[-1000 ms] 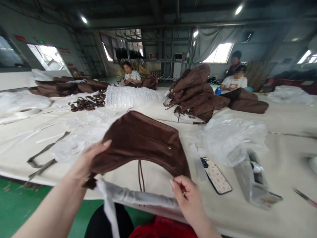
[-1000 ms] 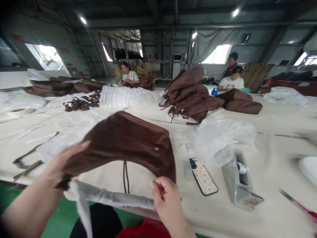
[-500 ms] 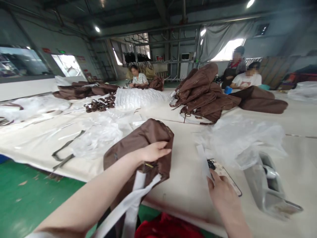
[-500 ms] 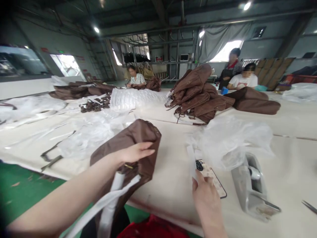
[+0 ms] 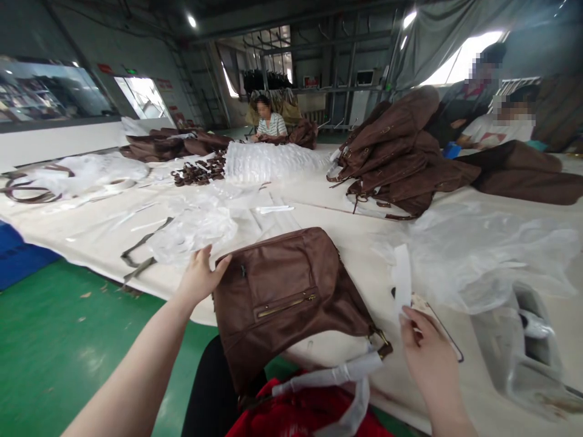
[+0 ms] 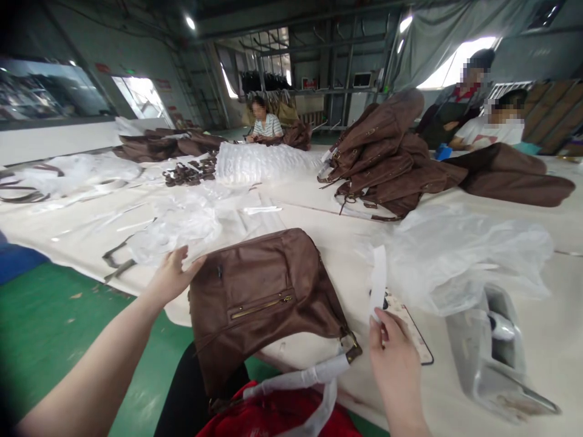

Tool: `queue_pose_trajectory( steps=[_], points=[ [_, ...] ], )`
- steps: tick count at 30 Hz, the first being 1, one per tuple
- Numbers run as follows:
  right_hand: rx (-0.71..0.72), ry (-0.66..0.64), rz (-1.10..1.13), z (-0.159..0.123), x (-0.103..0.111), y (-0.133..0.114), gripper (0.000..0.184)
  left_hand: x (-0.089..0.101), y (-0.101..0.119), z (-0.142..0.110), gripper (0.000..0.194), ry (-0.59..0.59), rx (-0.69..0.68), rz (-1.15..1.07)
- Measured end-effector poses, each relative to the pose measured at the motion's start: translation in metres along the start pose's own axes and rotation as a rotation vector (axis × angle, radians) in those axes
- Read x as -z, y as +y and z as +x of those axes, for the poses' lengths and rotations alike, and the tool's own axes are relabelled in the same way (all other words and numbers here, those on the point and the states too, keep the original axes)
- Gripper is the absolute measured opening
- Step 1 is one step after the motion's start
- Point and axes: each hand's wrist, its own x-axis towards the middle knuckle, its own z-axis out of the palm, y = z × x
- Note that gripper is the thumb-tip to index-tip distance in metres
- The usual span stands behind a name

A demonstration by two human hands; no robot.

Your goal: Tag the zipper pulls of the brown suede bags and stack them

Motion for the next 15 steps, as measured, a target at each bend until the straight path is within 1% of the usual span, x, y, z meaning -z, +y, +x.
queue_pose_trajectory(
  steps=[1,2,3,4,5,6,8,11,13,15],
  points=[
    [-0.007,0.059,0.035,0.001,0.004,-0.008,0.037,-0.003,-0.017,-0.007,0.077,-0.045,0.150,-0.039],
    [-0.004,0.101,0.071,0.001,0.008,-0.016,0.038,-0.007,-0.031,-0.015,0.079,-0.135,0.245,-0.118],
    [0.006,0.122,0.108,0.002,0.011,-0.025,0.038,-0.011,-0.041,-0.024,0.079,-0.213,0.295,-0.208],
    [0.022,0.120,0.148,0.002,0.013,-0.034,0.039,-0.015,-0.047,-0.032,0.076,-0.282,0.310,-0.288],
    [0.042,0.100,0.193,0.002,0.014,-0.044,0.039,-0.019,-0.049,-0.038,0.072,-0.323,0.299,-0.356],
    [0.064,0.059,0.243,0.002,0.013,-0.053,0.039,-0.021,-0.049,-0.041,0.067,-0.330,0.285,-0.411],
    [0.104,-0.059,0.359,-0.002,0.009,-0.070,0.039,-0.022,-0.044,-0.038,0.059,-0.291,0.265,-0.492],
    [0.147,-0.270,0.534,-0.014,-0.002,-0.090,0.035,-0.013,-0.035,-0.010,0.050,-0.226,0.204,-0.531],
    [0.147,-0.362,0.632,-0.024,-0.013,-0.097,0.034,-0.005,-0.024,0.013,0.045,-0.181,0.114,-0.438],
    [0.134,-0.398,0.724,-0.034,-0.024,-0.099,0.034,0.000,-0.007,0.029,0.041,-0.033,-0.005,-0.327]
  ],
)
